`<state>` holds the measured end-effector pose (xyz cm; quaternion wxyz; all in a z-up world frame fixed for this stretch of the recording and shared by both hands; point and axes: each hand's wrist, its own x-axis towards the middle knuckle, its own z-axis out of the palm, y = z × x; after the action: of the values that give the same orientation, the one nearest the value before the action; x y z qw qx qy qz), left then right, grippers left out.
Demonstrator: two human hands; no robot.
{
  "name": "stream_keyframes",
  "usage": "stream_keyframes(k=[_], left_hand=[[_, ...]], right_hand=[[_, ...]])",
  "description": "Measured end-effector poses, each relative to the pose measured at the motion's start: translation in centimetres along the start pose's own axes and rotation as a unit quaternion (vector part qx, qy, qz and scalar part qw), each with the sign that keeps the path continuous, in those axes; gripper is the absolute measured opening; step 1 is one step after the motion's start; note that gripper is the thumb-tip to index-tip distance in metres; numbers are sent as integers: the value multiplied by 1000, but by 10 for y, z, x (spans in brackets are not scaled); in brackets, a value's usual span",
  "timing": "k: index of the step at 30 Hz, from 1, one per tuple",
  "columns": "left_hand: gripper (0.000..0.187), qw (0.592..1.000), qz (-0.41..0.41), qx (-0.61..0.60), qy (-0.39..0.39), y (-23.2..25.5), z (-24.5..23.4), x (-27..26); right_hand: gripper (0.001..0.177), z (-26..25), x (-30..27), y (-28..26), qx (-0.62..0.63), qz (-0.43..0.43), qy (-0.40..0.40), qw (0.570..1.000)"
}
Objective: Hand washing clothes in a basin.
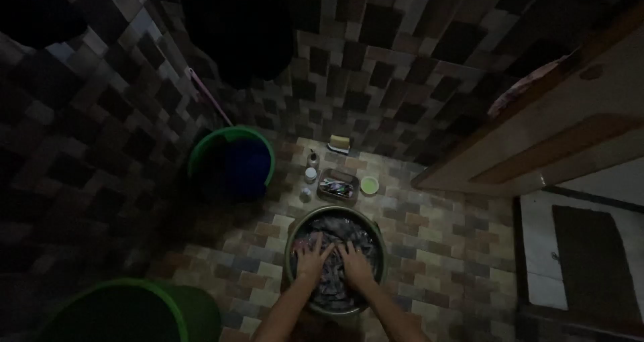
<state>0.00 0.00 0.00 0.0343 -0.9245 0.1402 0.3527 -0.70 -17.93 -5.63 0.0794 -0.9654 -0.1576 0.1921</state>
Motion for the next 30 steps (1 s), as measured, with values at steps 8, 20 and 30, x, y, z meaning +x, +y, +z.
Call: stream_keyframes(k=[8, 20, 30], left_hand=[[118, 977, 36, 10, 209, -13, 81, 46], [85, 976, 79, -126, 157, -26, 43, 8], [86, 833, 88, -432, 333, -18, -74, -63]], right_hand=[[105, -15, -13, 4, 58, 4, -111, 992], [80, -46, -40, -43, 98, 38, 1, 994], [48, -147, -37, -66, 420, 130, 297, 848]])
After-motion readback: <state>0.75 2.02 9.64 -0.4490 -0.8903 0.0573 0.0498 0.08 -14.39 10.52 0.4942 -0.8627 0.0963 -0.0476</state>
